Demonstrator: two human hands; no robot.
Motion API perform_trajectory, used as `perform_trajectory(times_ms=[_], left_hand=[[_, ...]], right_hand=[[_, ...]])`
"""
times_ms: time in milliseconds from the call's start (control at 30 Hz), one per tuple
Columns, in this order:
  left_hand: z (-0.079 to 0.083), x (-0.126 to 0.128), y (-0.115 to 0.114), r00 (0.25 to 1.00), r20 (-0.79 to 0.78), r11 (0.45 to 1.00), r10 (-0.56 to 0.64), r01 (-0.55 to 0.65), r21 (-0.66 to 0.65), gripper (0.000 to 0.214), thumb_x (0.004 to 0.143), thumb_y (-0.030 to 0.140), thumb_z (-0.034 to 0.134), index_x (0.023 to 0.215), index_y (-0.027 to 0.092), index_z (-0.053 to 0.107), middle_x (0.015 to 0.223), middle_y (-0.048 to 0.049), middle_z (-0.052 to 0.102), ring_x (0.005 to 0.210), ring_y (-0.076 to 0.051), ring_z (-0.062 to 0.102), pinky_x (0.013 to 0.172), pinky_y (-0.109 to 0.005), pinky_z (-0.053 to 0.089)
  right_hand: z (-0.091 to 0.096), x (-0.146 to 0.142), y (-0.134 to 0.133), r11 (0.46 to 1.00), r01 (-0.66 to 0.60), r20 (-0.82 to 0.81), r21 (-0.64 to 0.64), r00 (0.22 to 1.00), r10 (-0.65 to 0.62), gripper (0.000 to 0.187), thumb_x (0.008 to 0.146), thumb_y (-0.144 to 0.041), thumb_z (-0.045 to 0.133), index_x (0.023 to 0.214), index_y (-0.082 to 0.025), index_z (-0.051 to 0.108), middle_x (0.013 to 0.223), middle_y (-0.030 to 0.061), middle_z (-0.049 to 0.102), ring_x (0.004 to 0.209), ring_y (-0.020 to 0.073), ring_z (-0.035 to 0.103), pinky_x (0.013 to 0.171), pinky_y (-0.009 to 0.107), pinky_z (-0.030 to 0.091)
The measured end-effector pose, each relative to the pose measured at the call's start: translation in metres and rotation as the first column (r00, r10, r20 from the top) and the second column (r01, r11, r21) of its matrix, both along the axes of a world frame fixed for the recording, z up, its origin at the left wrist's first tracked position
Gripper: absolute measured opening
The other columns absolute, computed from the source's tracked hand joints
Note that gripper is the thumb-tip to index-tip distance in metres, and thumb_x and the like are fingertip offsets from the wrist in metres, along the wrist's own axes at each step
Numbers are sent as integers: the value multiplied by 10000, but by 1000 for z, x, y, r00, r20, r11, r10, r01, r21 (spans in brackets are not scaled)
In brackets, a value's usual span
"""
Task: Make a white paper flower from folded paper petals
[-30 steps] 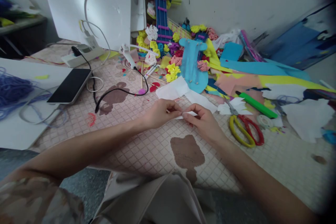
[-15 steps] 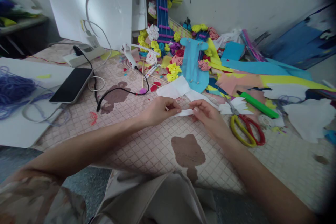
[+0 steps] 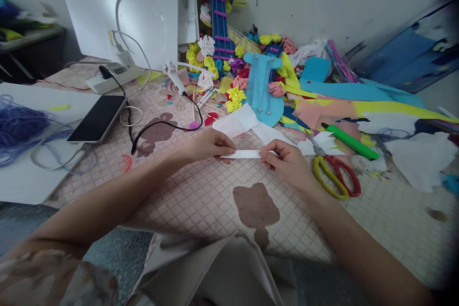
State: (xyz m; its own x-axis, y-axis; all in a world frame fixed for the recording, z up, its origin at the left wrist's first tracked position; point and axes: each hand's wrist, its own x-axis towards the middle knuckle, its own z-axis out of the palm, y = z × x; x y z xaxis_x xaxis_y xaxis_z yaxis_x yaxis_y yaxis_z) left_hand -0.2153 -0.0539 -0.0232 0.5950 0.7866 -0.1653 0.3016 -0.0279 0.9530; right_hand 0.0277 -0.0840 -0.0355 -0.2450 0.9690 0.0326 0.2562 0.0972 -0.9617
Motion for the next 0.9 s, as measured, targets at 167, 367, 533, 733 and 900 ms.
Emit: perform_trajectory(times_ms=[167, 367, 533, 733, 900], left_hand=[[5, 2, -1, 999, 20, 999, -38, 39, -18, 176, 794, 273, 611, 845, 116, 673, 663, -27, 670, 544, -75, 590, 499, -163, 442], [8, 20, -9, 999, 21, 997, -43, 44, -62, 225, 728, 296, 700, 812, 90, 668, 633, -28, 666, 529, -76, 596, 487, -150, 448], [6, 8, -4, 1000, -2, 987, -22, 21, -162, 196, 750, 274, 680, 812, 88, 670, 747, -70, 707, 614, -101, 657, 546, -166, 500], [7, -2, 5, 982, 73, 976, -175, 182, -119, 397, 713, 275, 724, 1077, 151, 625, 952, -57, 712, 839, -133, 667, 705, -200, 506], [11, 21, 8, 989, -18, 989, -146, 145, -41, 240, 844, 335, 572, 892, 117, 658, 834, -69, 723, 660, -99, 656, 570, -173, 478]], right_hand=[[2, 0, -2, 1000, -1, 1, -12, 1000, 1, 232, 763, -406, 663, 753, -187, 588, 605, -24, 583, 483, 80, 463, 452, 223, 355], [3, -4, -5, 999, -37, 17, 11, 999, 37, 250, 764, -419, 658, 752, -181, 582, 601, -27, 560, 502, 84, 465, 466, 224, 365], [4, 3, -3, 999, 24, -3, 27, 1000, -24, 232, 767, -401, 660, 752, -183, 585, 611, -22, 575, 490, 82, 449, 453, 227, 350], [3, 8, -1, 999, 28, 4, 23, 1000, -28, 225, 767, -397, 663, 757, -186, 586, 614, -27, 580, 498, 81, 453, 463, 223, 351], [1, 9, 0, 1000, 14, -3, 20, 1000, -14, 229, 764, -399, 665, 776, -184, 587, 610, -33, 573, 493, 81, 457, 462, 222, 355]])
